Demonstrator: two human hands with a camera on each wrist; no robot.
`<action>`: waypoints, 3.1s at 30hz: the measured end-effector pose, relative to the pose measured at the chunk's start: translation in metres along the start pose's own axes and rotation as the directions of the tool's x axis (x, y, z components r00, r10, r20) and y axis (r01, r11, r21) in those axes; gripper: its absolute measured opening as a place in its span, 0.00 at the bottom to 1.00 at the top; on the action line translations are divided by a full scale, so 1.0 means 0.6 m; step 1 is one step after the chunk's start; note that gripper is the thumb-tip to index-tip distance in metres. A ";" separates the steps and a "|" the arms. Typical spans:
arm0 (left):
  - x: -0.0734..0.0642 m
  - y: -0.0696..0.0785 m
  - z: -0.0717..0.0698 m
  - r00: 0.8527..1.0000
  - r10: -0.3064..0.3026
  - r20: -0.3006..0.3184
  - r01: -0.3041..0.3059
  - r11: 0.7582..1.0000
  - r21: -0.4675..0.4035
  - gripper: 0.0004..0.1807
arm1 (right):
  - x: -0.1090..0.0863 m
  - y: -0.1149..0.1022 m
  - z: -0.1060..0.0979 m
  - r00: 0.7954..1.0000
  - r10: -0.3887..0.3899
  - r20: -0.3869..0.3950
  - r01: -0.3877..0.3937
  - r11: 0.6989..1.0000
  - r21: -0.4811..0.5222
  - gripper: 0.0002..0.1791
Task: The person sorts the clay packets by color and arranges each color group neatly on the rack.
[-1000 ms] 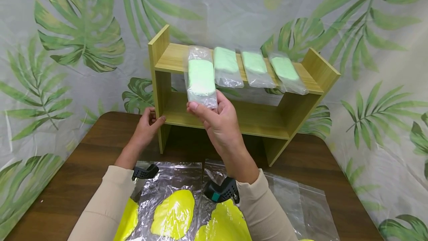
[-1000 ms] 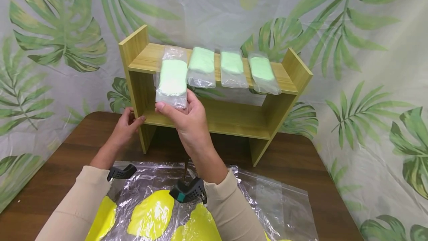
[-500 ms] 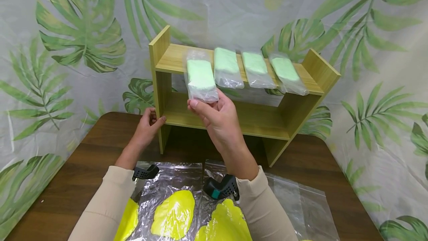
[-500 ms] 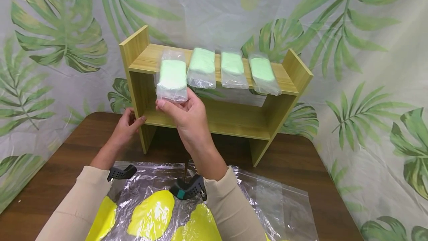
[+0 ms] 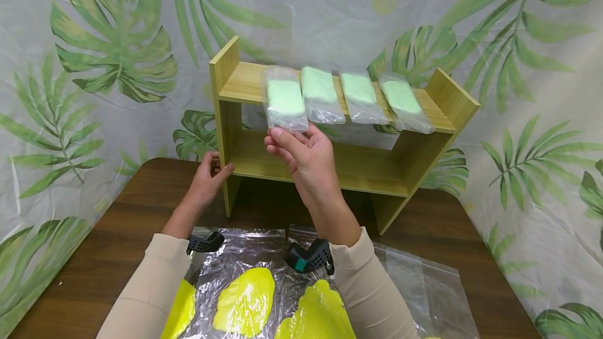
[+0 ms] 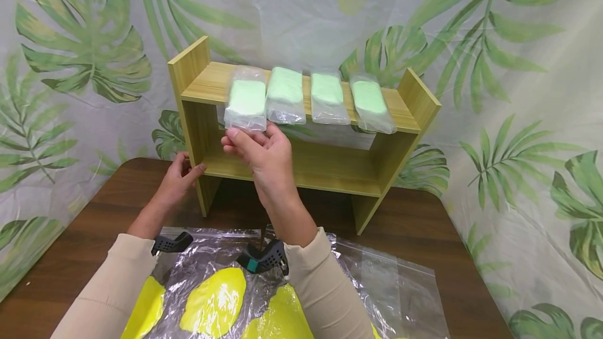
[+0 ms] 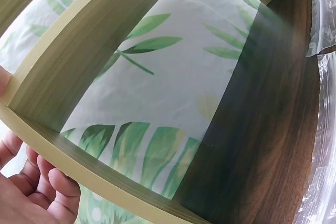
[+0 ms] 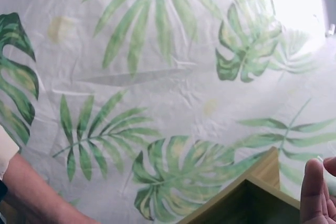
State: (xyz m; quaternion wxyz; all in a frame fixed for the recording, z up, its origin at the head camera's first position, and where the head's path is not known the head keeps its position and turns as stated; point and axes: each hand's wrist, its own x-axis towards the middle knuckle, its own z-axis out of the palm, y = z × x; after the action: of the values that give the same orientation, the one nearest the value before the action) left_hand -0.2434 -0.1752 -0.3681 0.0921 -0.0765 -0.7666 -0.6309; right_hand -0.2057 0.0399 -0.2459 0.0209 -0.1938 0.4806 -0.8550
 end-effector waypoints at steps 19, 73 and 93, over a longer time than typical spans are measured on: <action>0.023 -0.057 -0.004 1.000 0.007 -0.010 -0.007 1.000 -0.002 0.21 | 0.031 0.009 -0.009 0.997 0.056 0.049 -0.058 0.998 0.038 0.07; 0.022 -0.058 0.003 0.998 0.039 -0.040 -0.039 0.999 0.009 0.21 | -0.105 -0.023 -0.146 0.998 0.055 0.007 -0.049 0.939 -0.341 0.15; 0.014 -0.047 -0.005 0.999 -0.018 -0.041 0.022 0.995 0.093 0.27 | -0.336 -0.098 -0.383 0.951 0.111 -0.290 -0.247 0.837 -0.489 0.14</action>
State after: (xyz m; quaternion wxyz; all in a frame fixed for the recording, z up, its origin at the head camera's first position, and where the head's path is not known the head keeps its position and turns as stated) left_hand -0.2578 -0.1833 -0.3925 0.1044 -0.0517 -0.7941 -0.5965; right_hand -0.0914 0.3034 -0.3663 -0.0122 -0.0370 0.7081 -0.7050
